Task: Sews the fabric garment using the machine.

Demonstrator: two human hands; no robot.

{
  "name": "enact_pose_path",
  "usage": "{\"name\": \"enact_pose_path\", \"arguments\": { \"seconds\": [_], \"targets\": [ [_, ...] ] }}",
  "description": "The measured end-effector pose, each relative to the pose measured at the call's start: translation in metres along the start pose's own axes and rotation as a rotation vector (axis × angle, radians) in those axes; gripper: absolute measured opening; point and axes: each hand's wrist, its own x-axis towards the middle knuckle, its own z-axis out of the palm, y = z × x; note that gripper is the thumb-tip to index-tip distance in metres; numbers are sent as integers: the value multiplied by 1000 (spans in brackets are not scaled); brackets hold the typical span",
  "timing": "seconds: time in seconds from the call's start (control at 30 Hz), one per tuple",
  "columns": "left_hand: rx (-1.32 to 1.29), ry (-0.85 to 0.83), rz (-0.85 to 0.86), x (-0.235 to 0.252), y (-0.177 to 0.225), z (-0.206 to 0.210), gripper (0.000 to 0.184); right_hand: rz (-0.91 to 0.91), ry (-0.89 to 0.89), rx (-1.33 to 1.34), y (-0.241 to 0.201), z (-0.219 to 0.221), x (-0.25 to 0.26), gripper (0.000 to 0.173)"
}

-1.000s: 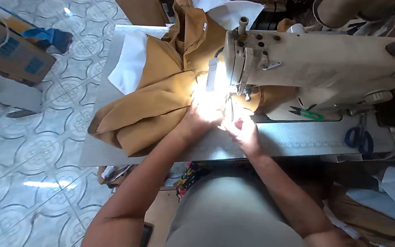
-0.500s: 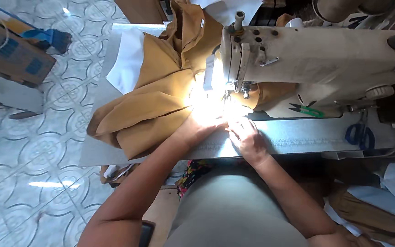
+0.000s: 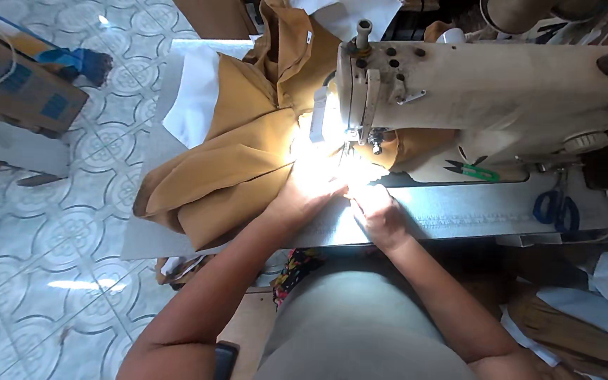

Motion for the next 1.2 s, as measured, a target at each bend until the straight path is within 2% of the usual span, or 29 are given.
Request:
{"name": "enact_pose_path", "arguments": {
  "seconds": [0.17,0.3,0.43,0.5,0.57,0.63,0.73,0.77,0.83,0.93,1.0,1.07,1.13,1.2],
  "targets": [
    [11,69,-64,12,-10,1,29,-15,71,2,7,9,23,18],
    [34,128,-123,26,-19,8,24,-3,48,53,11,8,39,19],
    [-198,138,-281,34,-24,14,20,55,2,104,16,11,54,17],
    [-214,160,-263,34,-26,17,20,91,-5,126,15,9,53,17],
    [-105,135,-209,26,-27,22,28,201,-58,130,7,0,45,20],
    [-157,111,-329,22,-24,20,28,404,-129,170,-6,-7,40,19],
    [-374,59,-551,29,-23,13,21,503,-156,336,-19,-6,42,11],
    [-442,70,-569,32,-24,13,21,521,-156,426,-21,-6,46,10],
    [-553,79,-588,36,-24,8,24,568,-30,654,-20,7,58,7],
    [-577,80,-534,31,-25,7,28,749,-1,829,-15,17,76,14],
    [-468,83,-375,21,-23,4,29,876,-58,901,-18,8,75,12],
    [-241,144,-146,8,-20,2,24,1026,-150,1092,-27,-11,61,12],
    [-101,169,-24,2,-16,-1,17,992,-154,1133,-24,-16,45,23],
    [-64,154,8,-2,-13,0,18,766,-199,921,-17,-17,32,38]
  ]
}}
